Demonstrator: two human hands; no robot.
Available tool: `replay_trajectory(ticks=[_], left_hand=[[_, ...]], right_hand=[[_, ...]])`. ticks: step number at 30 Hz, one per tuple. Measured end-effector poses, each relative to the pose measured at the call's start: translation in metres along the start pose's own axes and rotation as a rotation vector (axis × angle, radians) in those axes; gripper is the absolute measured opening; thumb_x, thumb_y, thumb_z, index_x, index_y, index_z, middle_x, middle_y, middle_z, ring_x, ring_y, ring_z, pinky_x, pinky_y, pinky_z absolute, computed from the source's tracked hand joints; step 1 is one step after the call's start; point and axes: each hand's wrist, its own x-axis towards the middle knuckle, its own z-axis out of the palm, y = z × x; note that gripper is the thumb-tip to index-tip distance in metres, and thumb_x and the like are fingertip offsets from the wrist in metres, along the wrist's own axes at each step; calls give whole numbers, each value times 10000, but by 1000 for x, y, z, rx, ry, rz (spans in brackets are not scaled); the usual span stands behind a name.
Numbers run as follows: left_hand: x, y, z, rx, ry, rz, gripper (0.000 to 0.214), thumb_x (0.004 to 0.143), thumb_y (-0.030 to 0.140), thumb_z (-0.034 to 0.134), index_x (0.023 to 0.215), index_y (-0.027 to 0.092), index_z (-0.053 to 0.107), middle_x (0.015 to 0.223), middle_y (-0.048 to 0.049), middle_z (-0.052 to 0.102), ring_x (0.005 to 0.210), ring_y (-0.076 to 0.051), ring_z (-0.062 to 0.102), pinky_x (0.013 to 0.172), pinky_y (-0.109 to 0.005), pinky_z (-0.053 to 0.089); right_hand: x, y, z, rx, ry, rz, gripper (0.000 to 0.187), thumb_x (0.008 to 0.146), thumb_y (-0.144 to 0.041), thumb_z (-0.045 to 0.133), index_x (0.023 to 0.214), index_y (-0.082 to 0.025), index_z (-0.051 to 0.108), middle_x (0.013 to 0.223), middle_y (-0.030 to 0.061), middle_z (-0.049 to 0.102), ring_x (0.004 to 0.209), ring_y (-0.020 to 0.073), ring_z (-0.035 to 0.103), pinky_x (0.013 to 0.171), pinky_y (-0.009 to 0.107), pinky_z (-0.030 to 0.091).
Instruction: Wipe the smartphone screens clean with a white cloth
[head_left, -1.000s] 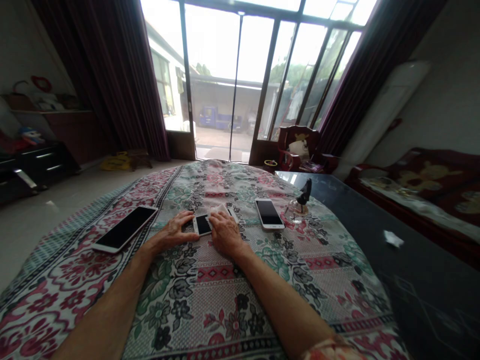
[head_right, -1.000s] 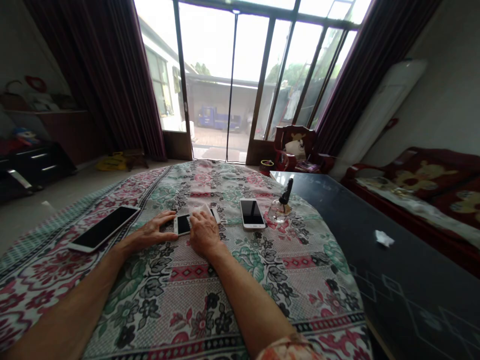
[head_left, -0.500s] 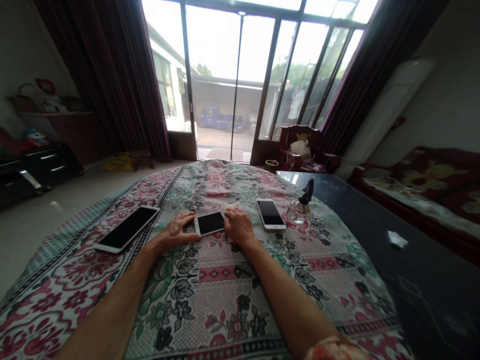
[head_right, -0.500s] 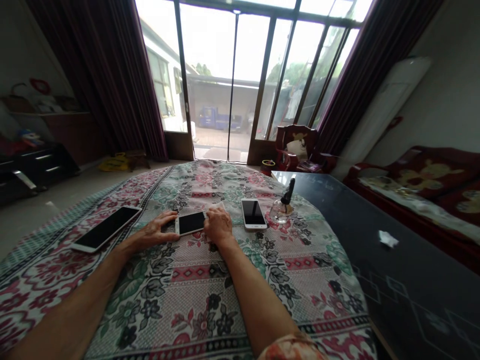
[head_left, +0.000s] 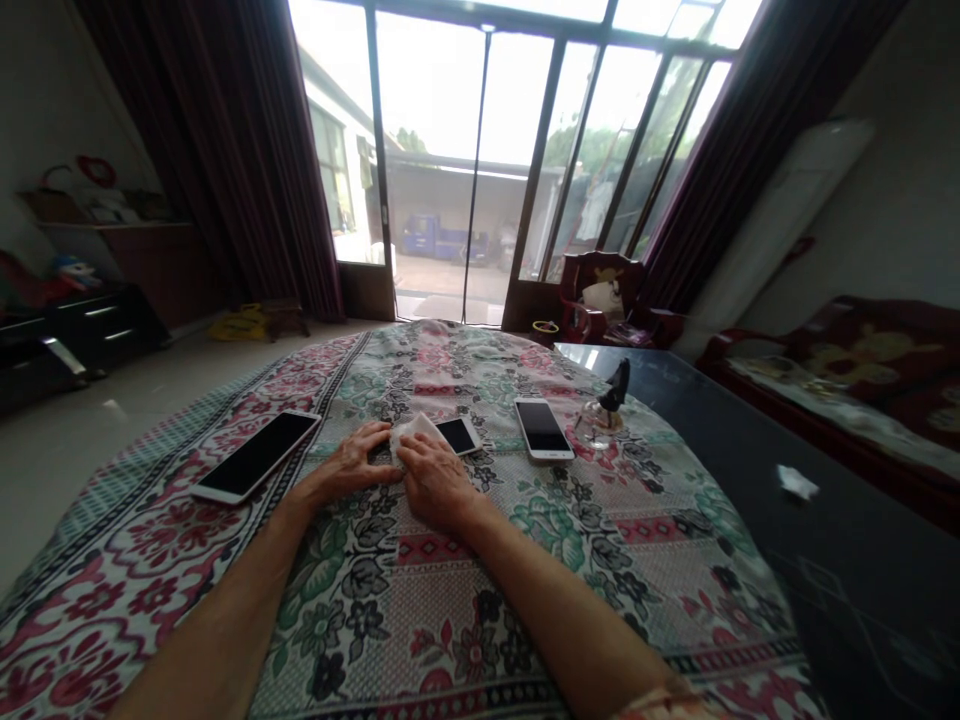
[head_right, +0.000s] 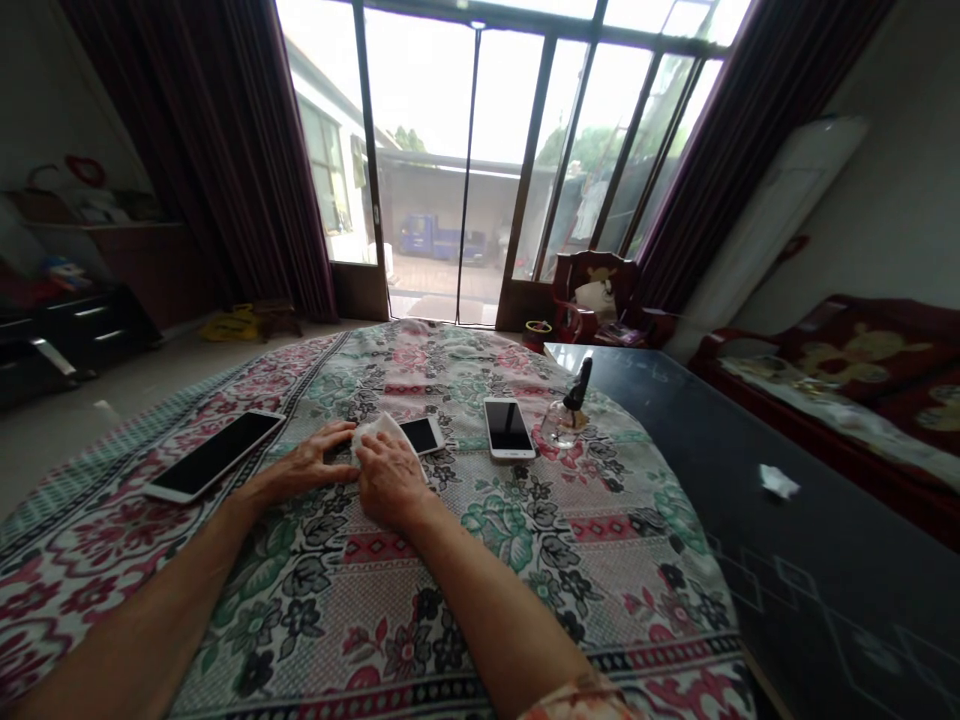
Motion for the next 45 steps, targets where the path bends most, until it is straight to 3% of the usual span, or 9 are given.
replay_trajectory(ticks=[3,6,11,14,17,24,27,36,45], left_hand=[[0,0,0,1,2,13,683,660,577,693,1228,200,653,1464,-109,538,1408,-315,418,1182,-416,307],[1,3,-1,8,-13,-5,747,641,602,698,1241,161,650,1469,-142,524,1418,-343,395,1190,-437,292],[0,7,-2,-4,-4,-26,805,624,633,701,1250,131,655,1477,-168,510,1417,-378,387,1189,-454,288],[0,8,-4,4,-15,-41,794,628,625,700,1266,155,647,1492,-150,499,1427,-363,377,1191,-437,284],[0,9,-4,23,-34,-54,796,630,619,690,1280,163,637,1503,-145,487,1436,-344,368,1198,-414,268],[0,4,-1,15,-19,-21,759,638,610,687,1270,194,634,1494,-110,505,1433,-325,376,1195,-411,274],[0,2,-1,18,-18,-7,734,648,608,687,1268,219,631,1490,-93,513,1424,-307,393,1191,-399,283],[-1,8,0,27,-28,-30,726,666,567,704,1286,201,612,1510,-131,480,1444,-327,355,1189,-439,265],[-2,31,2,162,-34,-96,766,648,567,720,1301,187,599,1510,-145,472,1442,-378,333,1164,-483,280]], right_hand=[[-3,-5,-2,19,38,-10,204,914,-227,517,995,-210,703,1206,41,687,1159,200,554,1011,326,404],[-5,5,-8,-8,73,104,250,943,-235,489,860,-198,722,1066,51,729,1060,192,602,964,299,420],[-8,39,-25,-131,153,420,260,931,-179,485,844,-156,729,979,105,731,998,212,620,931,293,427],[-13,48,-29,-163,177,497,263,937,-179,480,842,-159,725,992,116,722,998,221,614,921,306,428],[-15,42,-25,-142,176,433,251,944,-194,483,877,-164,723,1024,110,715,1048,226,594,960,318,415],[-13,11,-7,50,67,-43,276,964,-182,455,1119,-183,682,1277,53,654,1201,175,522,1093,320,339],[-10,8,-4,68,9,-119,285,960,-196,470,1175,-208,656,1302,42,640,1246,178,498,1093,343,332],[-6,32,-18,-69,34,318,355,988,-246,420,1278,-210,621,1467,65,524,1355,254,419,1116,421,280],[-7,37,-18,-88,97,283,286,940,-215,486,1140,-218,692,1345,64,616,1224,238,502,1047,372,341]])
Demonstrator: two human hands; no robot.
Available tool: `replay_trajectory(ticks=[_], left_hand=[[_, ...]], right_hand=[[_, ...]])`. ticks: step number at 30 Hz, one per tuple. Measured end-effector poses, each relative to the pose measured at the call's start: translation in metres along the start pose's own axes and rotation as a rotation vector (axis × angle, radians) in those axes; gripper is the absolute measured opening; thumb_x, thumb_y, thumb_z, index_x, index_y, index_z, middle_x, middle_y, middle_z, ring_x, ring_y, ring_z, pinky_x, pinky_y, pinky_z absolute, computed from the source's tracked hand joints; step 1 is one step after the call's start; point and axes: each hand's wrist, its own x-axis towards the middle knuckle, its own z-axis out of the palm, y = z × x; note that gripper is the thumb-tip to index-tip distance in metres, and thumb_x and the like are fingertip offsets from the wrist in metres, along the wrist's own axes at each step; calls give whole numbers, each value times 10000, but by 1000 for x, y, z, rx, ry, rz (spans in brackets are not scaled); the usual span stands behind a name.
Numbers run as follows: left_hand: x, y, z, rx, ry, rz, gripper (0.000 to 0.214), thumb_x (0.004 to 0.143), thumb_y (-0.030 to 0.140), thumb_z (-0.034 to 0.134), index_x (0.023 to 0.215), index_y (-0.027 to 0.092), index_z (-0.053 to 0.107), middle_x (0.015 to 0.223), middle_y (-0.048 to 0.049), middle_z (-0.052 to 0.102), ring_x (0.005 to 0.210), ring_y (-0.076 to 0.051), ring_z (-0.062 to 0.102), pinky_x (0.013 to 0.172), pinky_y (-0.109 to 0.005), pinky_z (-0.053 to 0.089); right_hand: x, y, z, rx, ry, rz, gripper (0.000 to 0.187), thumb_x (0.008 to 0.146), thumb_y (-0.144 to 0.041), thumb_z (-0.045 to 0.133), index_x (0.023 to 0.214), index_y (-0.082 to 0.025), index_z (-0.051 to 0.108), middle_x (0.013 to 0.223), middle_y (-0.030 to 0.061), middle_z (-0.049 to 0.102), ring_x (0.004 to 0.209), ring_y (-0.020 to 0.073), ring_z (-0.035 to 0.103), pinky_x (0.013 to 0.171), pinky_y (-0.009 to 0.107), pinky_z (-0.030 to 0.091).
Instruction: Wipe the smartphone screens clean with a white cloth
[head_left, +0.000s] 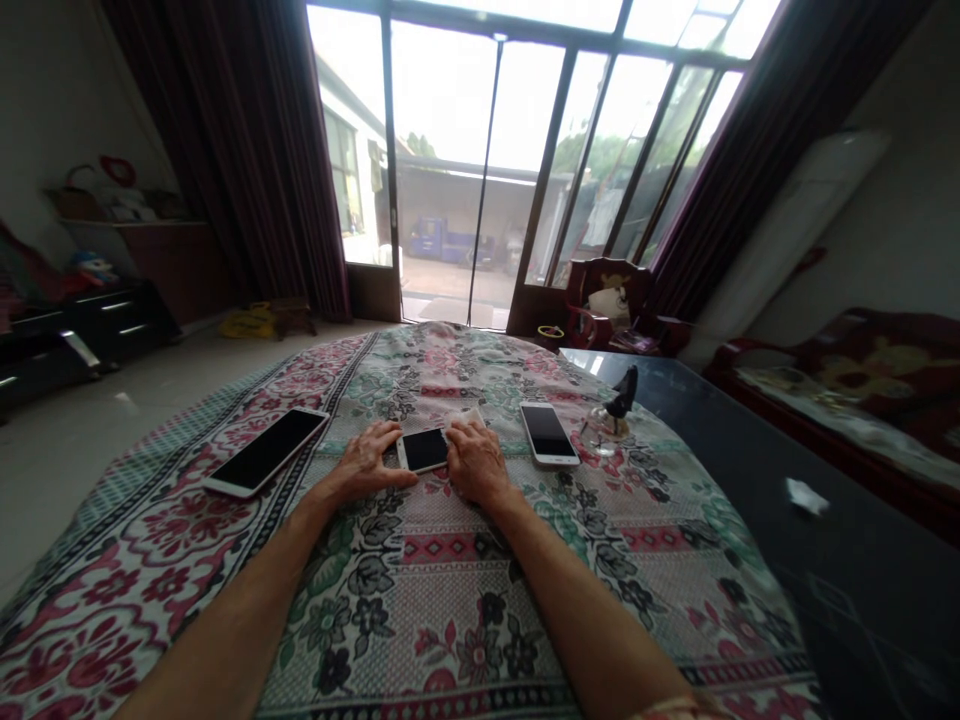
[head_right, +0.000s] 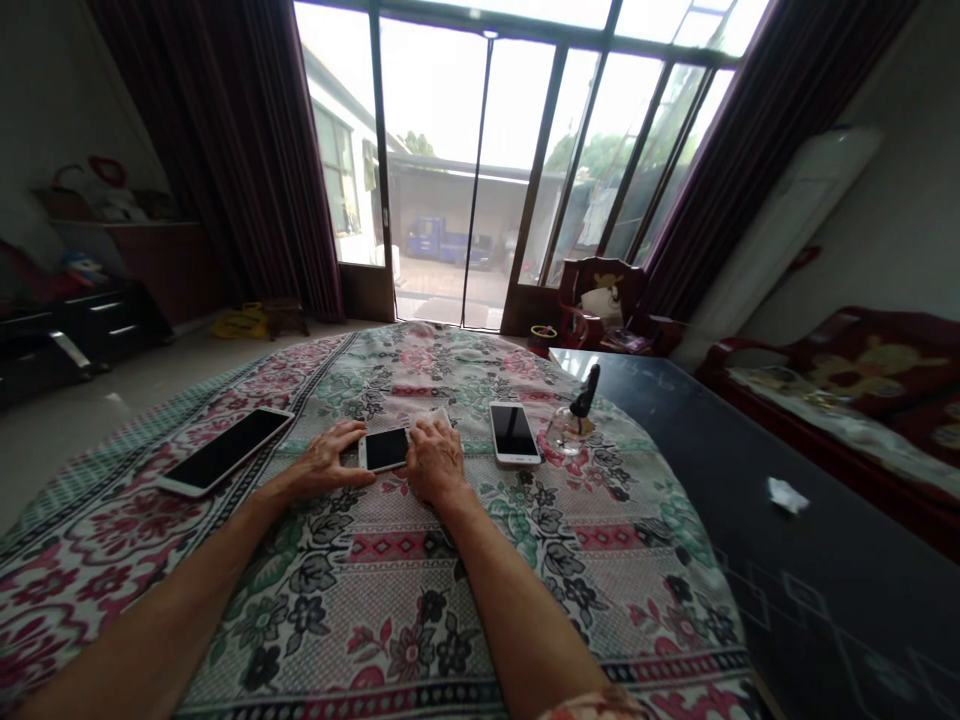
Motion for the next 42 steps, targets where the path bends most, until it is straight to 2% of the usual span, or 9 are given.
replay_trajectory(ticks=[5,10,14,22,27,30,36,42], left_hand=[[-5,2,-3,1,-56,3,808,644,547,733,1357,202,571,1549,-118,429,1481,-398,239,1192,-522,212],[-7,-6,-6,-64,-54,22,839,646,575,734,1380,213,550,1555,-122,421,1488,-357,249,1201,-476,223],[-6,-18,-6,-117,-51,74,759,657,591,715,1315,227,608,1539,-105,449,1463,-318,326,1189,-417,280],[-2,-25,-1,-104,-61,72,788,645,602,718,1320,210,616,1539,-101,450,1470,-310,314,1204,-397,249],[-3,-26,-1,-115,-38,85,763,643,585,726,1313,233,627,1514,-68,489,1460,-310,334,1196,-379,274],[-4,-25,0,-105,1,103,742,646,558,729,1300,219,636,1485,-81,523,1437,-313,376,1190,-386,287],[-8,-27,3,-68,16,121,752,698,587,668,1314,158,617,1484,-126,516,1429,-275,397,1189,-352,279],[-9,-31,4,-10,-26,121,782,697,593,679,1372,213,571,1536,-98,455,1460,-286,340,1191,-383,268]], right_hand=[[-2,-2,-6,42,35,-9,219,926,-201,520,982,-203,731,1137,57,694,1103,215,551,1016,336,364],[-4,0,-6,66,55,-25,218,915,-163,525,986,-210,726,1194,52,672,1155,211,531,1035,333,363],[-5,0,-3,50,57,2,222,922,-152,516,1000,-203,717,1222,64,660,1170,221,532,1053,340,361],[-1,-16,12,127,-5,-240,263,939,-110,490,1106,-182,679,1247,61,659,1165,194,525,1079,332,355],[9,-27,24,135,-41,-312,243,963,-154,492,1107,-214,679,1229,48,663,1128,198,525,1041,347,382],[10,-30,26,152,-47,-337,248,972,-160,482,1114,-220,676,1218,43,665,1112,193,526,1026,339,389],[-12,-32,19,207,-61,-385,246,949,-151,517,1124,-227,672,1230,40,658,1143,198,516,1000,340,406],[-32,-31,14,254,-46,-398,281,906,-107,540,1132,-216,666,1278,36,645,1195,206,508,1016,350,406]])
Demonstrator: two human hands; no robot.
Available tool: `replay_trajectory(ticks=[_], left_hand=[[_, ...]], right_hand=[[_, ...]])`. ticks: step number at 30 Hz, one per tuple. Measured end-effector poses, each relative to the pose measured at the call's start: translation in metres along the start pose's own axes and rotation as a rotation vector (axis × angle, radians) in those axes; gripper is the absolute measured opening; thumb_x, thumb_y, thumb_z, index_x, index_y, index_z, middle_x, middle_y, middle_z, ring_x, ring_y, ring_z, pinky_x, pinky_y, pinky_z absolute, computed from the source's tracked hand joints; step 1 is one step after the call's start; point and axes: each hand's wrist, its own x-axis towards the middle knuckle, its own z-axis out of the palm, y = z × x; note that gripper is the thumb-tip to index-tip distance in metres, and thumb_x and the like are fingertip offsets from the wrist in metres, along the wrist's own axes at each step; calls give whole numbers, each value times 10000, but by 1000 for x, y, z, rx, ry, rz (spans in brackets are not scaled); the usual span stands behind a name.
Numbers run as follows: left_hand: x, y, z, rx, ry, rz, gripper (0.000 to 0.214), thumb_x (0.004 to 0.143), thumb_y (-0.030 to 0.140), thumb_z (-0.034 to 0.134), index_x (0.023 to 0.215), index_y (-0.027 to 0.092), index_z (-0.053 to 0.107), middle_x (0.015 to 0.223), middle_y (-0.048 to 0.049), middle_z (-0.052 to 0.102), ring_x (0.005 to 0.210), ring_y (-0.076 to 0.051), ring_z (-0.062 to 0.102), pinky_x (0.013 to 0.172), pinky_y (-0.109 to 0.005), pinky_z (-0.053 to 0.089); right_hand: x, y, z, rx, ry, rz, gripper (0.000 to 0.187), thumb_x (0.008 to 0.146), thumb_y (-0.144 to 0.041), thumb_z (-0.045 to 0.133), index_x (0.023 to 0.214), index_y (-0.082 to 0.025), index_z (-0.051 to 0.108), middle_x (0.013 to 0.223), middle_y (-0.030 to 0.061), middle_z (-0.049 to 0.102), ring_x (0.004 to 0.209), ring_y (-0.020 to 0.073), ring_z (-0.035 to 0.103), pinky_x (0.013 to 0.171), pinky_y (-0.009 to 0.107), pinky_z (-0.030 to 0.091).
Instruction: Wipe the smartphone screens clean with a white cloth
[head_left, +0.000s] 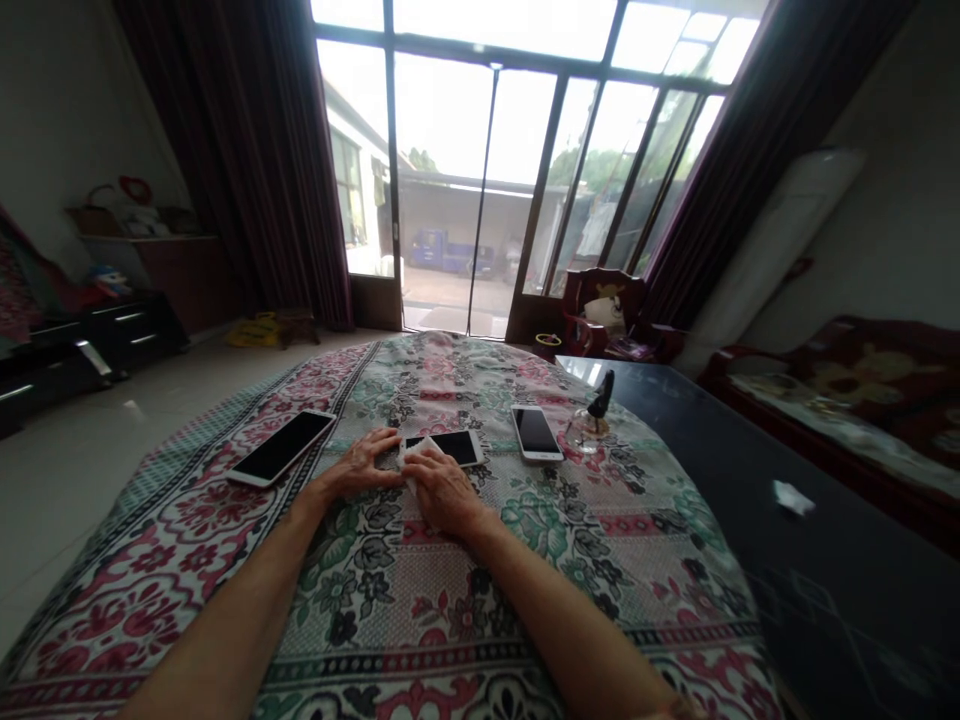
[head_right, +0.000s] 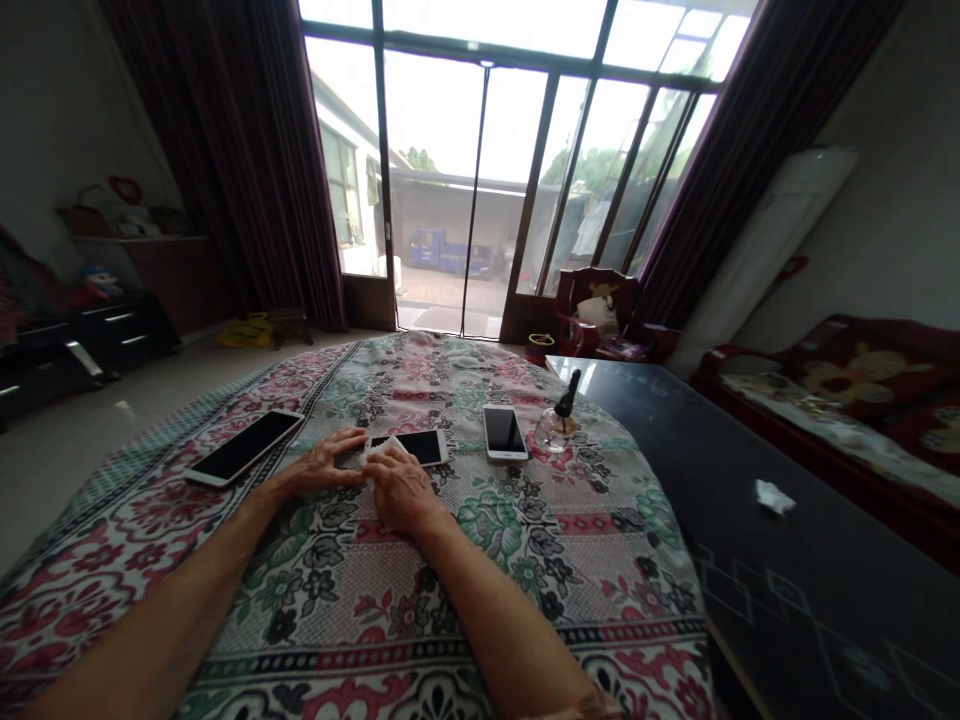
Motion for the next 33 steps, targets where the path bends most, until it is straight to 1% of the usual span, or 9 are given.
replay_trajectory(ticks=[5,9,12,17,20,23,27,30,33], left_hand=[[0,-3,0,10,-24,6,778,732,569,676,1402,196,545,1549,-106,433,1470,-288,318,1198,-385,256],[0,-3,1,-11,-12,31,740,740,520,686,1402,224,542,1542,-86,448,1461,-280,335,1197,-388,259],[0,-1,0,-28,-2,29,755,728,505,699,1400,198,542,1534,-106,456,1454,-297,344,1196,-412,264],[-1,7,-5,-33,-6,22,701,720,488,700,1358,224,579,1521,-82,479,1439,-299,372,1189,-406,285],[-2,9,-6,-13,-26,-13,738,721,534,681,1366,192,568,1540,-104,448,1459,-307,335,1196,-404,269],[-3,11,-7,-13,-44,-25,779,724,558,662,1383,159,549,1551,-125,426,1472,-308,308,1203,-404,254],[-4,14,-10,-24,-31,-21,762,728,548,656,1376,162,558,1543,-114,440,1462,-318,326,1202,-407,265],[-4,13,-9,-19,-26,-19,762,729,562,655,1375,170,561,1540,-108,446,1460,-314,330,1199,-393,269],[-2,9,-5,-9,-33,-16,780,738,575,651,1392,165,542,1555,-117,422,1470,-301,313,1200,-381,260]], right_hand=[[19,9,1,2,-35,61,299,899,-86,538,1121,-224,682,1243,37,663,1166,192,538,995,335,425],[40,20,6,-3,-41,100,342,883,-48,519,1121,-225,691,1259,32,664,1177,185,544,1049,347,401],[46,22,10,-2,-27,125,369,883,-41,501,1129,-242,688,1271,18,663,1169,178,550,1067,351,388],[34,16,6,-6,-24,83,335,895,-67,511,1130,-234,682,1283,25,654,1190,187,530,1035,343,407],[19,11,1,6,-37,51,316,902,-75,522,1124,-236,679,1282,28,650,1197,190,523,1007,341,421],[5,5,-3,21,-51,21,301,911,-87,523,1126,-234,674,1293,37,639,1204,190,518,1016,349,415],[-10,-2,-8,35,-63,-10,346,911,-81,505,1193,-222,648,1319,47,623,1241,193,499,1052,355,394],[-12,-3,-11,35,-84,-25,383,905,-67,498,1231,-218,632,1338,56,612,1255,189,493,1063,356,389],[1,5,-11,10,-102,-4,360,913,-76,505,1207,-226,649,1331,60,615,1238,193,507,1032,360,412]])
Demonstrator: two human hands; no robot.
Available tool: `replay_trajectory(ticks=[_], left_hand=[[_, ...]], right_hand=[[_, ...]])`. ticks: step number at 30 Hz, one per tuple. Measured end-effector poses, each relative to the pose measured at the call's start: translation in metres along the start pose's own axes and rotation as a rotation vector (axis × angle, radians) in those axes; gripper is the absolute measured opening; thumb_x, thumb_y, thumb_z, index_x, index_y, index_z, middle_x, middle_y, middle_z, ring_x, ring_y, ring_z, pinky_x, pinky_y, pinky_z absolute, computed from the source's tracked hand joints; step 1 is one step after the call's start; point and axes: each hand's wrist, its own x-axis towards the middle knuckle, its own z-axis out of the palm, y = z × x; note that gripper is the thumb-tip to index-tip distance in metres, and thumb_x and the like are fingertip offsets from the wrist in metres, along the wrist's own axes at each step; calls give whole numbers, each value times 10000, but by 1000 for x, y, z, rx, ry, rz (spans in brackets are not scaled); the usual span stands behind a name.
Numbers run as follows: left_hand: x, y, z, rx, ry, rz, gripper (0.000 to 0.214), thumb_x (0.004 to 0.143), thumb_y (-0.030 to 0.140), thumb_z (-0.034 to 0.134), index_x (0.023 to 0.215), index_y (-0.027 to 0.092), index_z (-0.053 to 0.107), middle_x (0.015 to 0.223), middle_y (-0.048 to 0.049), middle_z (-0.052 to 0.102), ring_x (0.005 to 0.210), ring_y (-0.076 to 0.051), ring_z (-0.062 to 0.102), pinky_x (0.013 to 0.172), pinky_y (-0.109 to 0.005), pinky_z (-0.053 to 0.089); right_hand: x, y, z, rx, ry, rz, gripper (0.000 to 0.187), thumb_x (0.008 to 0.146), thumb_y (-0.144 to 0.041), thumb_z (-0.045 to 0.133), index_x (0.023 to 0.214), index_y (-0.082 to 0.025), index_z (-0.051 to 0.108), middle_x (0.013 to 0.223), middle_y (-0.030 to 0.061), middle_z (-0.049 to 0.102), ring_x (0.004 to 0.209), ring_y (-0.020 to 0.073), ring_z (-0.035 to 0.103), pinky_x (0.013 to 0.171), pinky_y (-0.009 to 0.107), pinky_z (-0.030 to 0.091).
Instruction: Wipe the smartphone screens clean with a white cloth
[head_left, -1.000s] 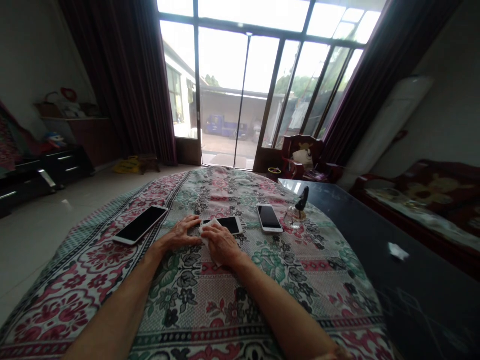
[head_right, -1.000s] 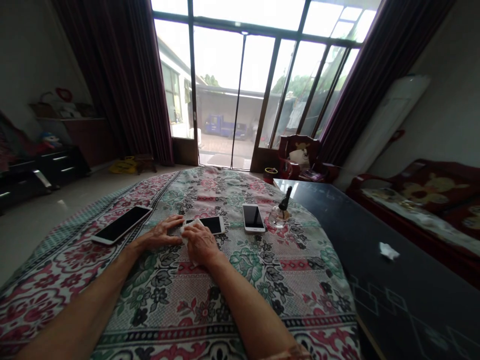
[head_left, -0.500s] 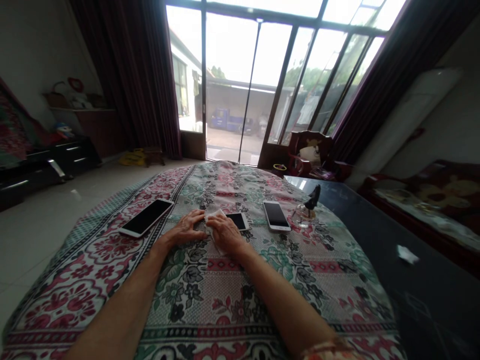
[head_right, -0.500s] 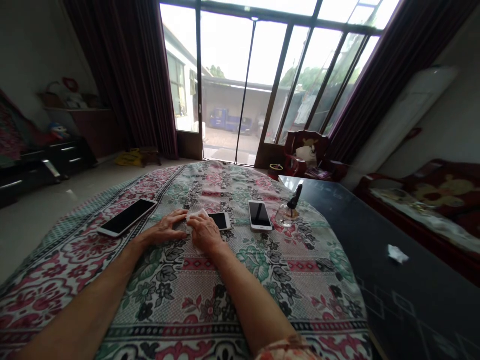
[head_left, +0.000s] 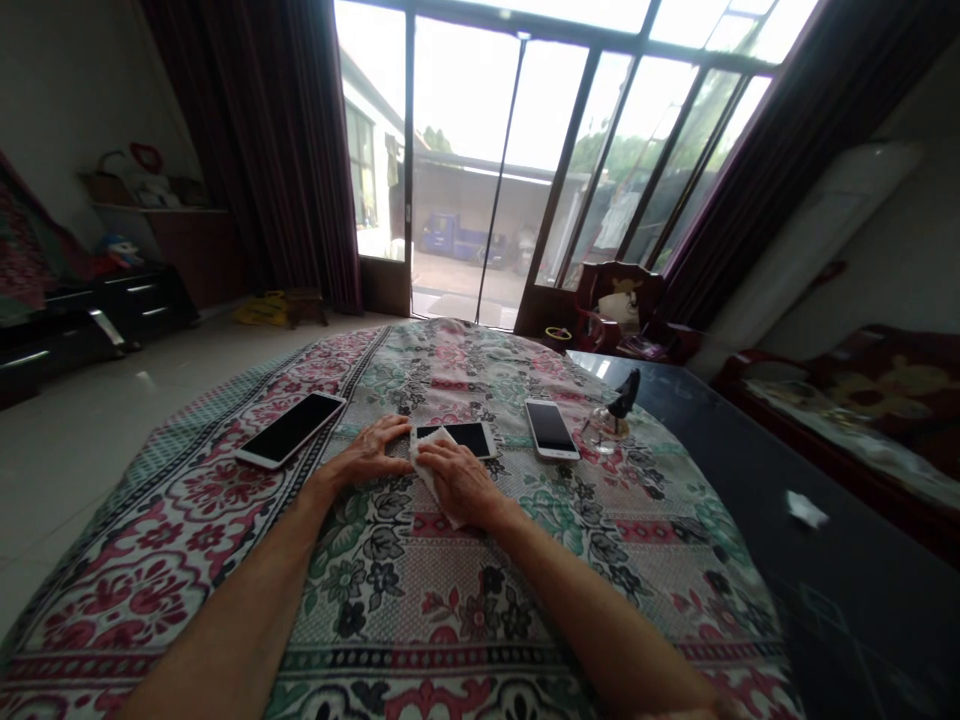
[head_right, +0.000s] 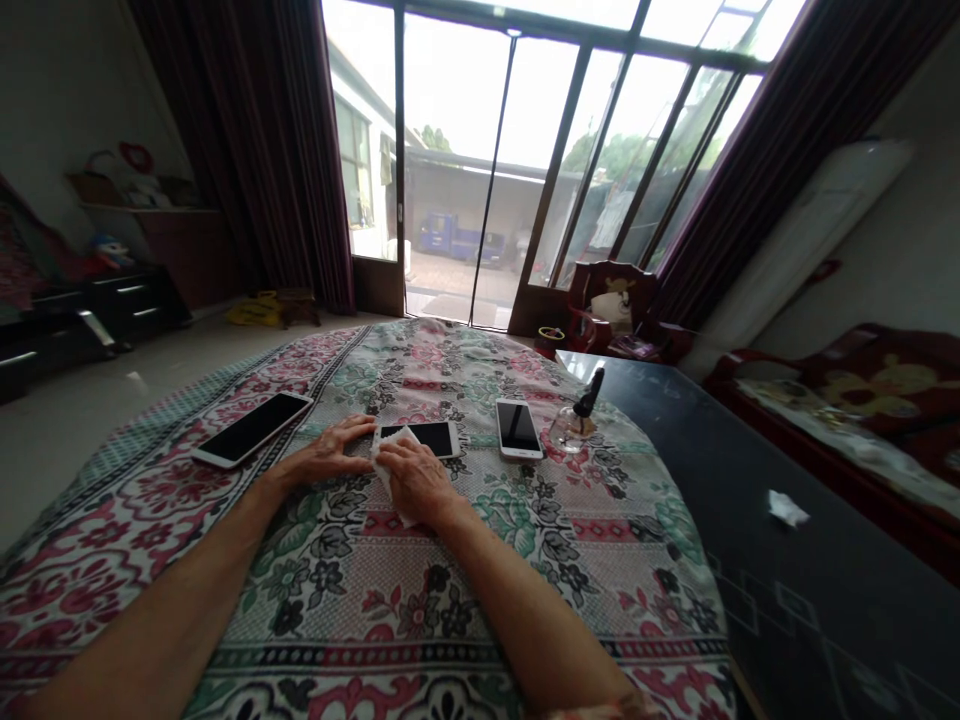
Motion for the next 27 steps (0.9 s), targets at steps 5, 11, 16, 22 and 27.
replay_trajectory(ticks=[5,11,16,22,27], left_hand=[[2,-4,2,6,-17,8,779,756,561,655,1415,168,519,1564,-115,408,1478,-294,295,1203,-387,249],[2,-3,4,-2,15,19,732,769,520,658,1408,192,519,1563,-99,413,1474,-306,301,1198,-422,260],[0,0,2,-26,21,-1,744,739,531,653,1383,176,543,1540,-106,448,1458,-321,333,1201,-427,260],[-1,5,4,-48,66,-6,743,710,512,672,1376,201,563,1523,-102,469,1449,-339,347,1200,-472,262],[0,10,7,-58,83,-50,759,699,584,666,1372,247,567,1503,-90,496,1444,-368,341,1178,-537,271]], right_hand=[[37,17,7,-33,10,82,354,920,-63,487,1180,-227,663,1273,53,643,1189,192,528,1028,357,414],[38,10,14,-58,43,132,359,924,-85,490,1216,-236,635,1334,50,609,1255,206,476,1081,385,369],[14,-6,10,-18,38,88,315,929,-101,506,1185,-228,637,1357,52,597,1258,209,475,1069,384,387],[-6,-13,4,-1,40,97,352,908,-80,500,1199,-224,634,1393,61,577,1290,215,462,1091,403,382],[-24,5,-2,-22,102,184,415,889,-49,465,1240,-198,628,1401,82,575,1320,207,453,1141,393,339]])
